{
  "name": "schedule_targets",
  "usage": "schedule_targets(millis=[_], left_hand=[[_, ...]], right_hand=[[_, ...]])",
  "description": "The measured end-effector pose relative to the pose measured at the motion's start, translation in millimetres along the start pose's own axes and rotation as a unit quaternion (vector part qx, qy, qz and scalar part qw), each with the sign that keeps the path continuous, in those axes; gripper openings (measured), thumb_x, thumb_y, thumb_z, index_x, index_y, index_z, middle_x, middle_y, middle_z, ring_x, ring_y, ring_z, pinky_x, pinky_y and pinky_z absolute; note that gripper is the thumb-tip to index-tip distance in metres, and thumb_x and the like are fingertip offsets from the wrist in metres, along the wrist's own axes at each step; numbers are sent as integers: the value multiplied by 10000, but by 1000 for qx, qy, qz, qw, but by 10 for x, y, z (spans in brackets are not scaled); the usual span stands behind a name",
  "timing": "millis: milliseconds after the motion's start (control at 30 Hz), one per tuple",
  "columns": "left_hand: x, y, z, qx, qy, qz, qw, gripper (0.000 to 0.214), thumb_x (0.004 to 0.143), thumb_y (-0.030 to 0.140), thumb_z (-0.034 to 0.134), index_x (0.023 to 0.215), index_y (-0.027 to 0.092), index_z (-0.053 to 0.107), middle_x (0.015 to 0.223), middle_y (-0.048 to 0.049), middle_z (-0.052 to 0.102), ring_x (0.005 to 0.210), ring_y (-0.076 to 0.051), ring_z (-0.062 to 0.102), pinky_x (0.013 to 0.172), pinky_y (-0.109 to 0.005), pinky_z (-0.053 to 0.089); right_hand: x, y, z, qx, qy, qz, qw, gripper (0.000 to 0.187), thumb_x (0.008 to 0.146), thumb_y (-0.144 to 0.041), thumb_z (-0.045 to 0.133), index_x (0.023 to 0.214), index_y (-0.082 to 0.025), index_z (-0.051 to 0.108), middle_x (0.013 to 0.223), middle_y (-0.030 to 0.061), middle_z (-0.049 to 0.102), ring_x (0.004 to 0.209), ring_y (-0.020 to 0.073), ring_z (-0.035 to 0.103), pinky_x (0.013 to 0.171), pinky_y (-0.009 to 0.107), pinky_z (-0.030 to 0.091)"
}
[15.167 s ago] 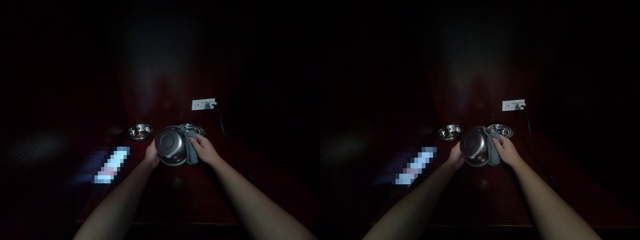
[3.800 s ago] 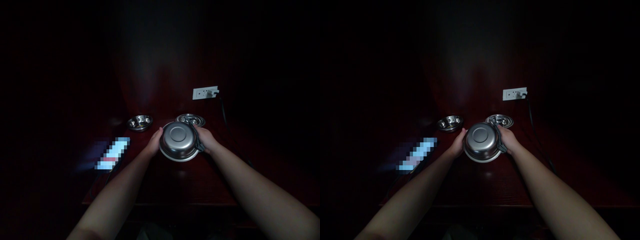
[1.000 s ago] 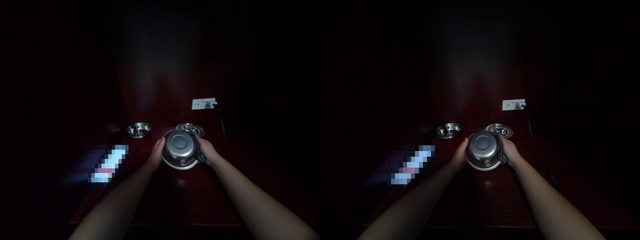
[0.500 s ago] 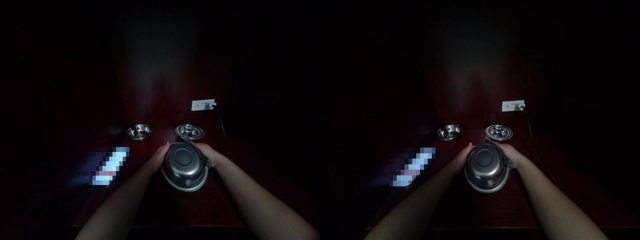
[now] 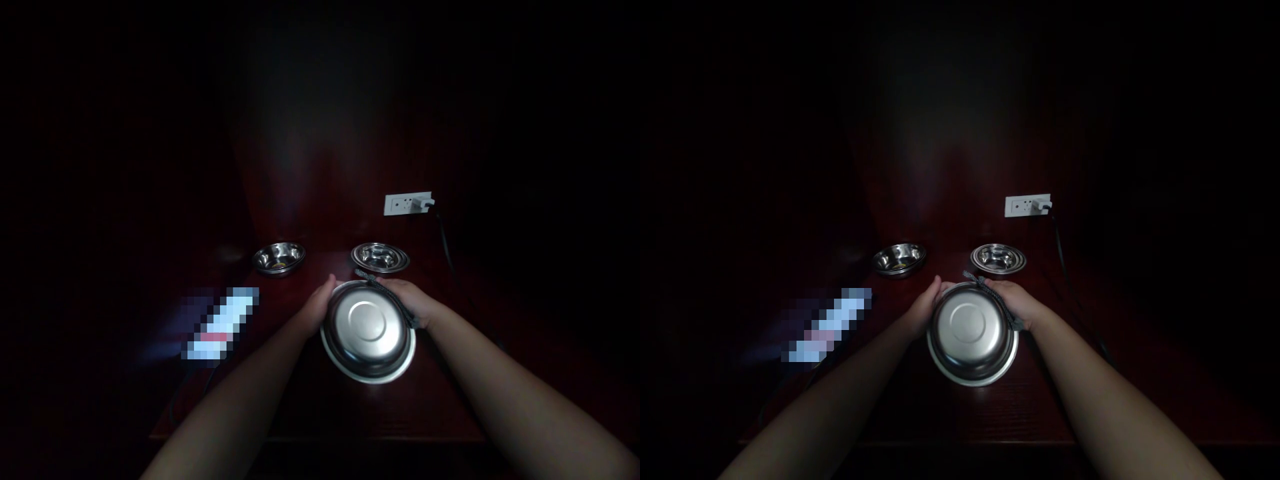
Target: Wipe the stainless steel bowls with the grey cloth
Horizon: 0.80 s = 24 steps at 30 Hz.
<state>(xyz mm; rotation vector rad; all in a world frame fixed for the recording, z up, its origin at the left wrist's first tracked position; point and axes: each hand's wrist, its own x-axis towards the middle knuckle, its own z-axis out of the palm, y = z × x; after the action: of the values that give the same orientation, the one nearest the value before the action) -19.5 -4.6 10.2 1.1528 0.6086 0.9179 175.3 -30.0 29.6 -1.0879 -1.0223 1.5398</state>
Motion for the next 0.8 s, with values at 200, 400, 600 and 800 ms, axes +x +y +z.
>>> schedule_targets(millis=[200, 400, 600, 800], left_hand=[[121, -69, -126, -59, 110, 39, 991, 520, 818, 590, 437, 861, 123, 660, 817, -78, 694, 816, -195, 634, 842, -321, 437], [134, -123, -148, -64, 163, -12, 984, 424, 830, 511, 487, 982, 145, 638, 845, -80, 692, 727, -177, 644, 697, -305, 490], [66, -87, -100, -11, 103, -79, 991, 475, 860, 557, 375, 892, 141, 603, 648, -56, 638, 501, -120, 588, 460, -207, 442], [95, -145, -114, -10, 125, -57, 991, 377, 864, 492, 430, 937, 151, 572, 676, -61, 653, 554, -151, 622, 506, -256, 493]], right_hand=[[55, 26, -3, 49, 73, -72, 994, 205, 817, -306, 586, 834, -122, 676, 705, 63, 707, 606, 160, 650, 625, 261, 519], [164, 45, -37, 121, 181, -139, 966, 221, 811, -327, 595, 816, -115, 656, 637, 48, 681, 599, 154, 638, 601, 246, 518], [216, 34, -49, 172, 254, -195, 932, 180, 814, -311, 596, 807, -139, 650, 664, 14, 676, 612, 119, 624, 612, 215, 516], [177, 13, -6, 174, 279, -184, 926, 205, 808, -331, 606, 780, -131, 643, 650, 7, 667, 579, 104, 608, 609, 206, 519]])
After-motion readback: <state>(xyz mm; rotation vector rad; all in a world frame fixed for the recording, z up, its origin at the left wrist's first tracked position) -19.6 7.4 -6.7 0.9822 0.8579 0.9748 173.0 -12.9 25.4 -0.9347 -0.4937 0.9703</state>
